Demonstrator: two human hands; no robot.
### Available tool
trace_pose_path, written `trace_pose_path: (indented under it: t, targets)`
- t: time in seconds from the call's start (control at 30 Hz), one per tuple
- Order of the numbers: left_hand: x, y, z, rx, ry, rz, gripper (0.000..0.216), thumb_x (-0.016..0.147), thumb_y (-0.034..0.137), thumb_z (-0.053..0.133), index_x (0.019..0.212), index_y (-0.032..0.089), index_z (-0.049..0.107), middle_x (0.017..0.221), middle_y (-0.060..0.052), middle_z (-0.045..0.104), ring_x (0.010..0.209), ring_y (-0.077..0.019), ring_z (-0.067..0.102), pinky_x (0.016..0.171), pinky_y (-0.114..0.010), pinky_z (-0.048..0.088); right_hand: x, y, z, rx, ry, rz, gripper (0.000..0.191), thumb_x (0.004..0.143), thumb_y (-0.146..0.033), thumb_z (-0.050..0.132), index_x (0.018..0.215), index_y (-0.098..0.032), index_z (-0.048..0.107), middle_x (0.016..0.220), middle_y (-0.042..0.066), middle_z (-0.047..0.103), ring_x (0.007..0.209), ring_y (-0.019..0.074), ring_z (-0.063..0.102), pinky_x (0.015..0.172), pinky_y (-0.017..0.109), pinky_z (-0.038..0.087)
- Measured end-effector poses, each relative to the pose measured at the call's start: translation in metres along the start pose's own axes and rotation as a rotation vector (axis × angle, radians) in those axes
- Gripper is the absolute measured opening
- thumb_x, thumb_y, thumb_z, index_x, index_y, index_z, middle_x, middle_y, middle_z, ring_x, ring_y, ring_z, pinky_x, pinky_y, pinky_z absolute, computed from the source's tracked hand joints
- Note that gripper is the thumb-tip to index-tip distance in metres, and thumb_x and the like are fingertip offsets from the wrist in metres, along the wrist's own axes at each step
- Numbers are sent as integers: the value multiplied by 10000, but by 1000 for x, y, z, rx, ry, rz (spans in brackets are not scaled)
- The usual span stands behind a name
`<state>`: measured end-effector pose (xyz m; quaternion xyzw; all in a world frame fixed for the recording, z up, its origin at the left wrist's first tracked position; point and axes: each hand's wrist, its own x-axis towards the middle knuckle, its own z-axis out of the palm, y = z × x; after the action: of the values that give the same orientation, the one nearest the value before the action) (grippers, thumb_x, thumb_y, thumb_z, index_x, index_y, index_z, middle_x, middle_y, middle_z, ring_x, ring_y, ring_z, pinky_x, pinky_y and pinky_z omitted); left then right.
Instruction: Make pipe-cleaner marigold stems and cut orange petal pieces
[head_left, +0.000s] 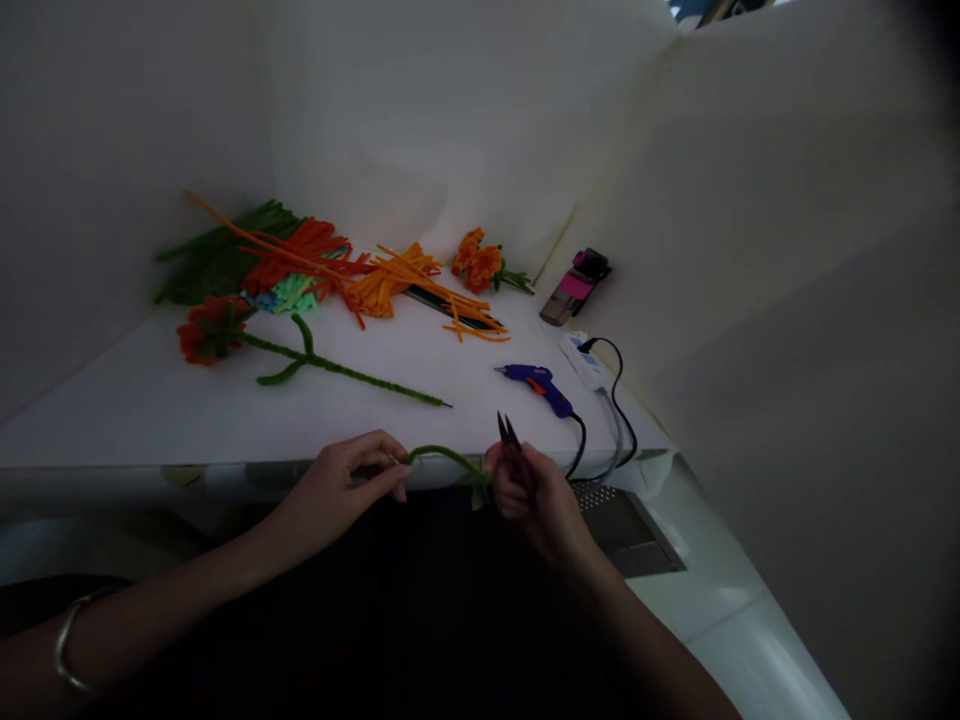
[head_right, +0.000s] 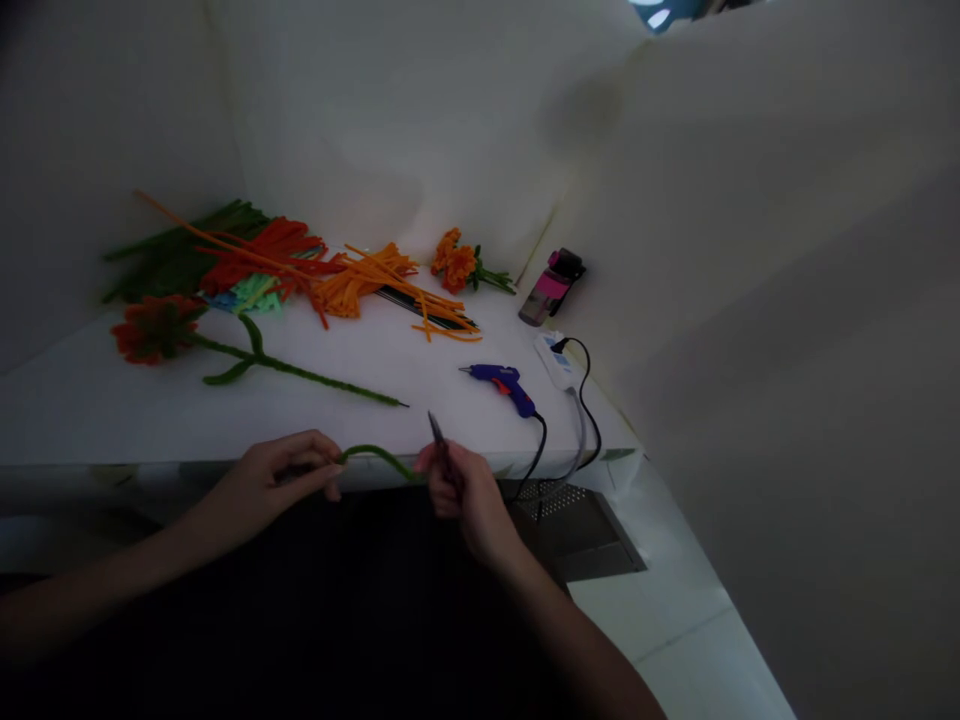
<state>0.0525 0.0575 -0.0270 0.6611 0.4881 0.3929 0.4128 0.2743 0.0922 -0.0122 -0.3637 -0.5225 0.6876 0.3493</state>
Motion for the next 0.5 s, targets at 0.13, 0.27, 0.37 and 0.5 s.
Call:
trace_pose_path:
  t: [0.13, 0.27, 0.37, 0.5]
  targets:
    - [0, -1, -1, -57, 54, 0, 155, 859, 326, 492, 799, 183, 504, 670, 6, 662, 627, -132, 604, 605, -250, 448, -21, 0, 16, -134, -84, 40, 303, 884, -417, 433, 793, -150, 544, 522, -75, 237, 446, 61, 178, 405, 216, 121]
    - [-3, 1, 0, -12, 184, 19, 141, 849, 312, 515, 799, 181, 508, 679, 4, 657, 647, -137, 613, 590, -245, 460, -28, 4, 27, -222, -81, -11, 316, 907, -444, 386, 826, -169, 521, 546, -67, 247, 460, 70, 193, 405, 221, 139]
    - [-5, 0, 0, 103, 321, 121, 111, 829, 292, 555, 803, 189, 523, 696, 15, 643, 651, -129, 611, 603, -236, 472, -32, 6, 32, -252, -144, 40, 365, 926, -452, 316, 822, -167, 520, 543, -62, 266, 450, 71, 210, 404, 225, 164]
    - [-6, -8, -2, 340, 491, 336, 49, 811, 216, 579, 799, 201, 534, 709, 28, 619, 640, -113, 598, 622, -227, 476, -42, 5, 35, -514, -92, -114, 373, 935, -439, 280, 888, -176, 540, 557, -44, 325, 491, 94, 293, 461, 246, 240]
